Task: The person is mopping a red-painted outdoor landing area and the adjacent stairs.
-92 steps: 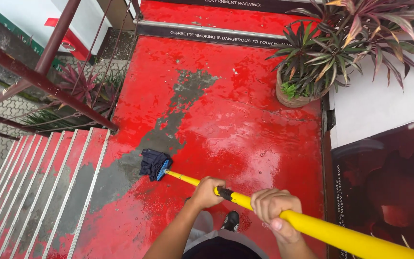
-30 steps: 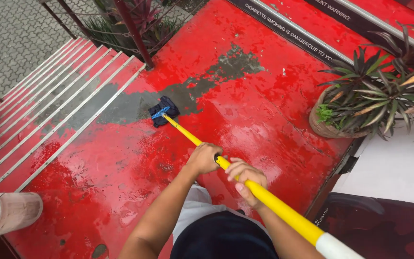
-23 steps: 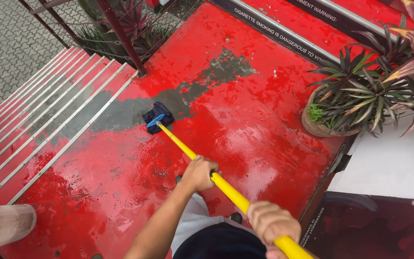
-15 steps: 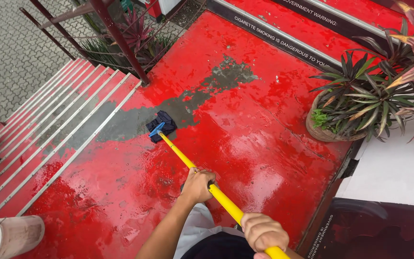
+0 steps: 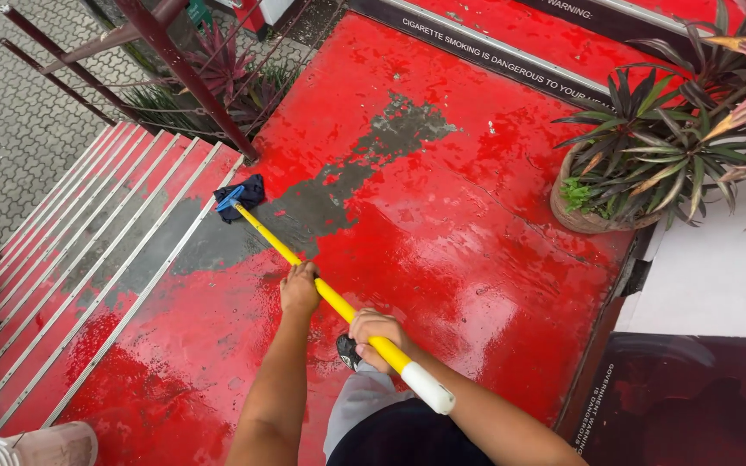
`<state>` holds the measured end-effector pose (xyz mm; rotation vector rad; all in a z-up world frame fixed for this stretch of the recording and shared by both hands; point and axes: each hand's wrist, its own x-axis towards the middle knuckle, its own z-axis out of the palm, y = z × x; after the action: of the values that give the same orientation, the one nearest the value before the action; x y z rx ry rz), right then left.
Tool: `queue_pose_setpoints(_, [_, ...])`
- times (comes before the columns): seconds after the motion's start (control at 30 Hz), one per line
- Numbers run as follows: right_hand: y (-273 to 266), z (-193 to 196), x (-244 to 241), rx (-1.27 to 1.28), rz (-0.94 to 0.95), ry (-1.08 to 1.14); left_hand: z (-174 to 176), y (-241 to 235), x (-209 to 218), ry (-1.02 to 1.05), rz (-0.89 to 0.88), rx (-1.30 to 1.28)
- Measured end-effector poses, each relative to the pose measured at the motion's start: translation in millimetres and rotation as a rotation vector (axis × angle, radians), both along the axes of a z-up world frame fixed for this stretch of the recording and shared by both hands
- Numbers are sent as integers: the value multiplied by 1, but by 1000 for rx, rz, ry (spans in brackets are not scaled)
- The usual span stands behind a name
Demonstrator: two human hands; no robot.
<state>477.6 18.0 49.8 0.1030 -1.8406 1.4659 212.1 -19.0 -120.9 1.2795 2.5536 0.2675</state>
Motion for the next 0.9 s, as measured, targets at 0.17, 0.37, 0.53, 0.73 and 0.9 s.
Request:
queue_pose_setpoints(0.17, [-6, 11, 21, -52, -49, 1, 44, -3, 41, -108, 67, 59])
queue_pose_setpoints(0.37, [-7, 72, 93, -226, -207, 104, 93, -1, 136, -157, -108, 509])
queue_pose_setpoints(0.53, [-21, 147, 163, -238, -219, 148, 171, -5, 216, -316, -266, 618])
queue_pose_setpoints(0.73, [-17, 199, 268, -263, -262, 291, 249, -10, 302, -564, -504, 481])
queue_pose_setpoints(0.9, [6, 190, 325, -212, -69, 475, 278, 0, 342, -843, -760, 589])
